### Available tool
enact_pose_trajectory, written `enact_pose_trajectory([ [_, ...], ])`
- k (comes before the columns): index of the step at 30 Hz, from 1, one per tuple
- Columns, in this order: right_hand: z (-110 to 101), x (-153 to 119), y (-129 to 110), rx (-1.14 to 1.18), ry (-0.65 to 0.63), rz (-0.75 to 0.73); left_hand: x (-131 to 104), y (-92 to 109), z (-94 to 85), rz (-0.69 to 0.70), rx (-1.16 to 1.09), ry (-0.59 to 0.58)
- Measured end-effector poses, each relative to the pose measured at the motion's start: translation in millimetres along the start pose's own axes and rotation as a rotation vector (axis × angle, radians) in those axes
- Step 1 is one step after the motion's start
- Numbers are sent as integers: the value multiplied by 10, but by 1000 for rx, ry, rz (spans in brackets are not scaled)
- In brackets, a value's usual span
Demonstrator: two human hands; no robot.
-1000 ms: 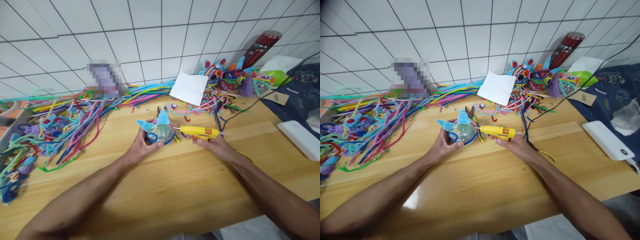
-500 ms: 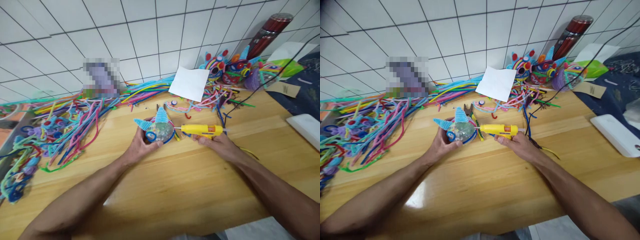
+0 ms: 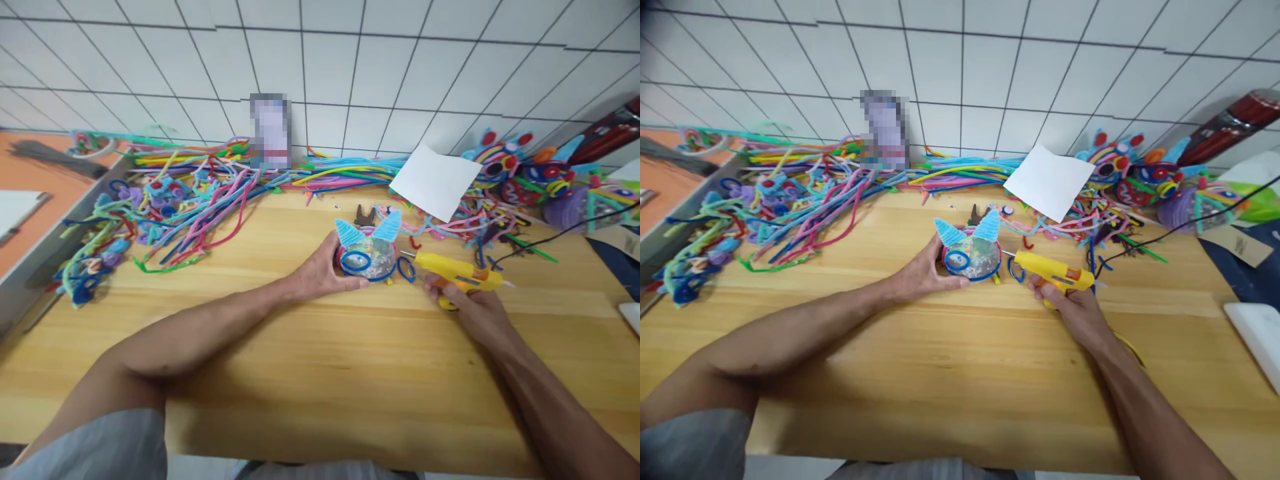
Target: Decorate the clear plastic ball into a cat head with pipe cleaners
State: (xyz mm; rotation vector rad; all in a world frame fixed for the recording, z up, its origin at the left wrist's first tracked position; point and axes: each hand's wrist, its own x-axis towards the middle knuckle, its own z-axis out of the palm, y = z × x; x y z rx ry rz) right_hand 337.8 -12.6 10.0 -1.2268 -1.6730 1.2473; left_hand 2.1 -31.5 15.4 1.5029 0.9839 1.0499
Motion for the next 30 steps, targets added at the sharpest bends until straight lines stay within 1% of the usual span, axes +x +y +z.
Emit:
enact_pose_trajectory([
  [7, -11, -18, 24, 13, 28, 27, 15, -81, 5, 34, 34, 29],
  [11, 18, -4, -21, -5, 15, 4, 4, -46, -1, 22, 53, 23],
  [17, 62, -7, -116, -27, 2, -6, -1, -8, 4, 6, 9, 34],
  [24, 69, -24, -121, -34, -5, 24, -19, -26, 3, -58, 28, 40],
  [30, 77, -14, -163, -50, -16, 2, -26, 30, 8, -57, 17, 26],
])
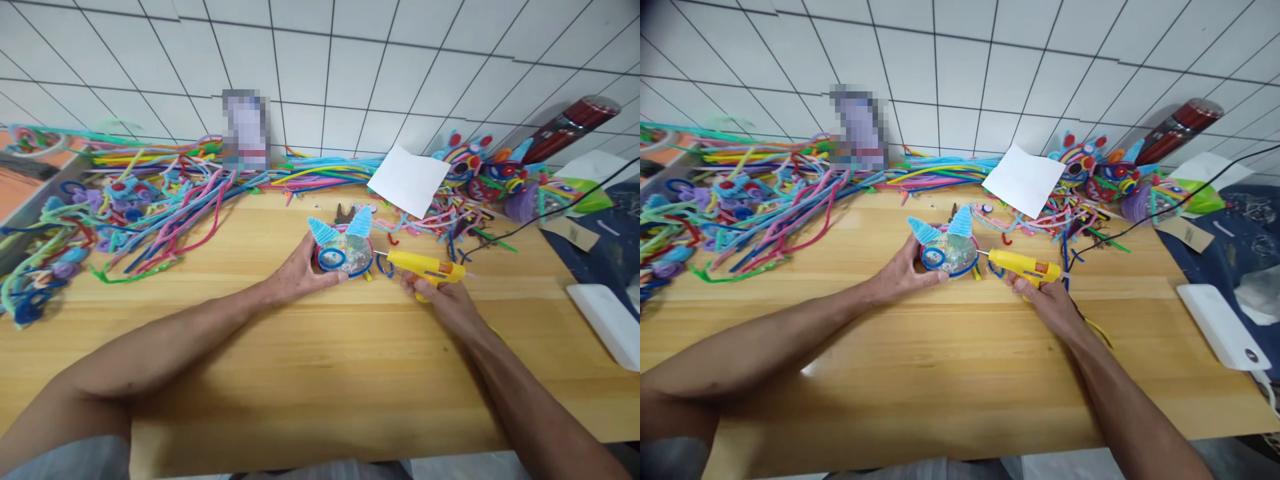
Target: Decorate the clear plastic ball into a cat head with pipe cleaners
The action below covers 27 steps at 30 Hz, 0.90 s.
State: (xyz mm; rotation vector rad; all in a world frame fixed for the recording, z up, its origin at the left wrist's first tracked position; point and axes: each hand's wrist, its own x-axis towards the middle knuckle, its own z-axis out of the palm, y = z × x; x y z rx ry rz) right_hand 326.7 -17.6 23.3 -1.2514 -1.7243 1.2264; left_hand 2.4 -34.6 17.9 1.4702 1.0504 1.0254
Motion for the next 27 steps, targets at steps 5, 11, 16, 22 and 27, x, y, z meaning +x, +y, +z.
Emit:
enact_pose_trajectory([
  [5, 13, 8, -3, 2, 6, 4, -9, 22, -12, 8, 22, -1],
  [11, 18, 9, 23, 1, 2, -5, -10, 47, -15, 29, -3, -23],
  [16, 1, -7, 105, -4, 7, 36, -15, 32, -19, 20, -1, -23],
  [22, 11, -9, 91, -13, 23, 51, -22, -8, -18, 14, 8, -17],
  [27, 28, 0, 11, -14, 35, 32, -17, 21, -10, 7, 16, -11],
])
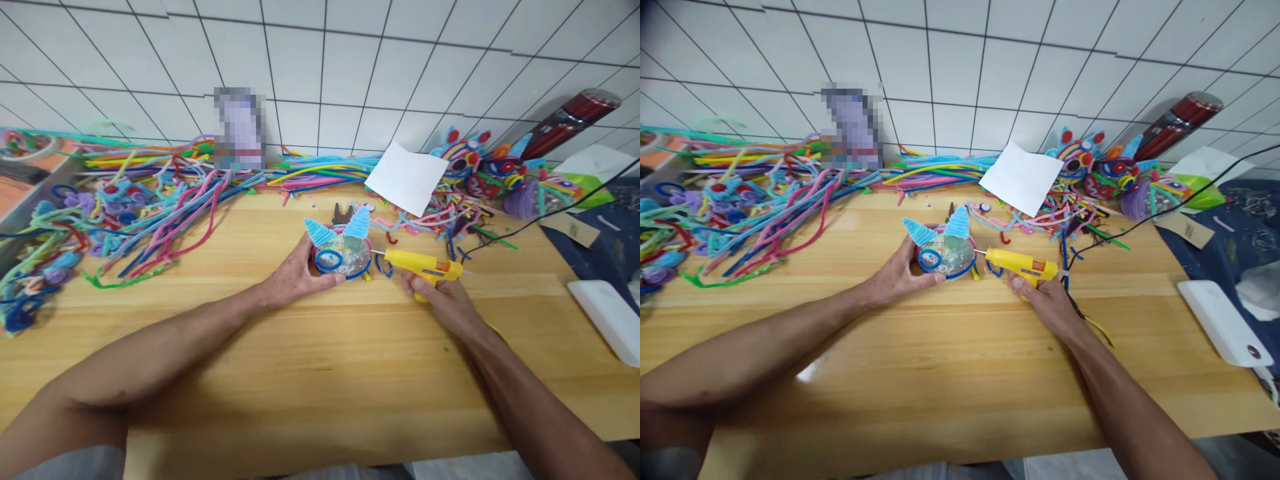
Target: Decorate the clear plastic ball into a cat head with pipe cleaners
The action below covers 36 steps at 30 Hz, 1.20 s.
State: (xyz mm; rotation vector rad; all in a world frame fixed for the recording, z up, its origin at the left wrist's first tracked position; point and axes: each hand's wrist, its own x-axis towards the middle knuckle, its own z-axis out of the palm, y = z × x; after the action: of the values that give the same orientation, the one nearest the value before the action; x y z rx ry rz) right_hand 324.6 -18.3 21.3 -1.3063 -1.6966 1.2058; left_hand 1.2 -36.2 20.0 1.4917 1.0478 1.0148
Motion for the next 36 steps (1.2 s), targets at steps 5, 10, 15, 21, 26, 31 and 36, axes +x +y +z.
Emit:
enact_pose_trajectory([
  [5, -10, 3, 22, -21, -11, 1, 6, 7, 4, 23, -6, 4],
  [10, -20, -4, 76, -5, -3, 12, 6, 5, -1, 7, -8, -3],
  [15, -7, 1, 78, 3, 7, 27, 5, -11, -6, 15, 16, 1],
  [21, -15, 3, 88, -13, -15, 8, 5, -23, 0, 20, -11, -14],
  [26, -12, -1, 92, -2, -22, 33, 13, -9, 4, 9, -31, -8],
  [31, -6, 3, 104, -23, -12, 27, 10, -12, 1, 4, -42, -13],
  [36, -14, 2, 113, -44, -12, 36, 4, -35, -4, -7, -39, -8],
])
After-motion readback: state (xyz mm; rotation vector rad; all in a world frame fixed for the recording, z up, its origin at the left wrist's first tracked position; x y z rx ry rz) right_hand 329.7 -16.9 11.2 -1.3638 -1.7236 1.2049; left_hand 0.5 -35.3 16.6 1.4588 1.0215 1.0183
